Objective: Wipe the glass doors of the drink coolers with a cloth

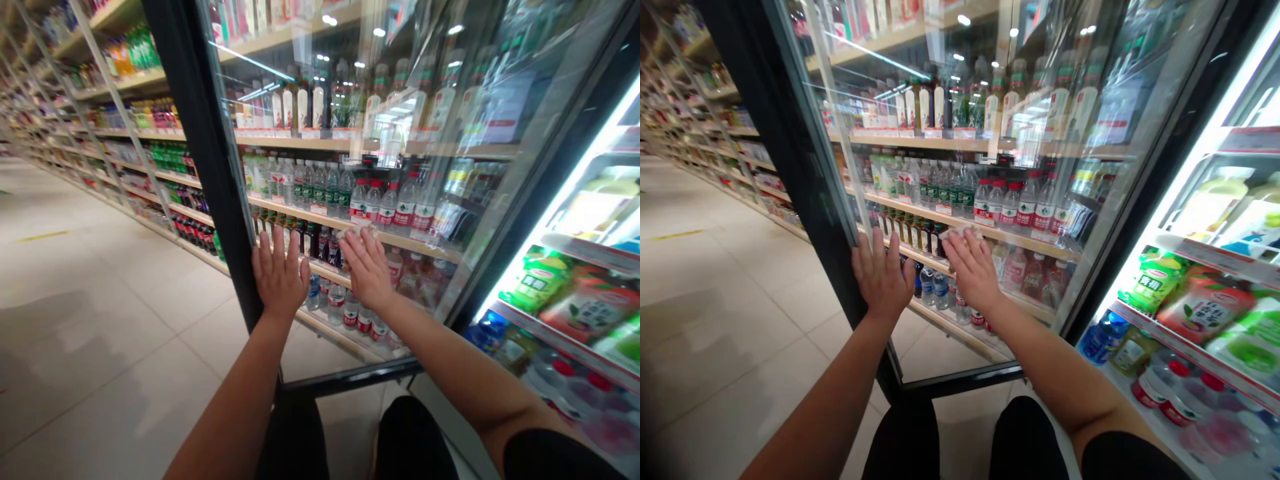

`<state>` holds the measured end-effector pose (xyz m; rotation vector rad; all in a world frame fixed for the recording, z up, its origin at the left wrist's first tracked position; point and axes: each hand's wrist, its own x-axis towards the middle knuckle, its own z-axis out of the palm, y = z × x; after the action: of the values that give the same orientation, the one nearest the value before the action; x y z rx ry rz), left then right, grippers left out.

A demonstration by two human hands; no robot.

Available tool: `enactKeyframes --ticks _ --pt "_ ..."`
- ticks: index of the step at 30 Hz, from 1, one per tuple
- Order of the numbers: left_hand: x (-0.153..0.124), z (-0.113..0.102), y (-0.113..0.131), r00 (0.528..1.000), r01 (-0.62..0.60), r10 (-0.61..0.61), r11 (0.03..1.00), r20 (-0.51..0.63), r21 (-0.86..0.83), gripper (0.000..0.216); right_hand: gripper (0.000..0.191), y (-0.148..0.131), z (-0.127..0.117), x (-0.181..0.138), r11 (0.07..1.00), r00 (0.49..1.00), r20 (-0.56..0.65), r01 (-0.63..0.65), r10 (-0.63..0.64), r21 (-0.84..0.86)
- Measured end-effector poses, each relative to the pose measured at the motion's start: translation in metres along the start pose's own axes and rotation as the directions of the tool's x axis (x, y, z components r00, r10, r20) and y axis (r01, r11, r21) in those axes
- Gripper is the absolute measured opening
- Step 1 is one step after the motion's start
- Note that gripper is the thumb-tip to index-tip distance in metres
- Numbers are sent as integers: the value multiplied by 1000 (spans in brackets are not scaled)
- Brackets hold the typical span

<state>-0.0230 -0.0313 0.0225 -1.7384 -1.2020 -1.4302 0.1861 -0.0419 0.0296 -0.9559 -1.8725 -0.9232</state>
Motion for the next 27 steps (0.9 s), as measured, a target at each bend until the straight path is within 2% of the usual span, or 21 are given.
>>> enactKeyframes --ticks 3,7,9,13,17,21,27 --pt "0 0 0 1000 -10 10 1000 -6 22 56 65 -3 2 -8 993 991 93 93 -100 74" --pt "-1 1 -2 1000 -21 21 999 -12 27 57 64 9 -7 -2 986 985 105 127 -139 108" --pt "-2 2 -3 1000 -24 24 999 -14 28 58 65 21 -14 6 992 994 64 87 -93 89" --pt "-2 2 -3 1000 -18 18 1000 -18 21 59 69 49 -25 13 992 991 -115 -61 74 108" --pt "-1 1 -1 1000 -3 3 1000 2 29 59 72 82 -30 -3 957 927 -243 -262 285 124" --pt "0 -1 1 999 -32 34 996 -23 84 59 74 109 -36 -25 885 836 -289 -446 466 136" --pt "0 1 0 999 -19 21 997 -35 68 58 74 133 -40 -43 798 728 -331 -573 601 187"
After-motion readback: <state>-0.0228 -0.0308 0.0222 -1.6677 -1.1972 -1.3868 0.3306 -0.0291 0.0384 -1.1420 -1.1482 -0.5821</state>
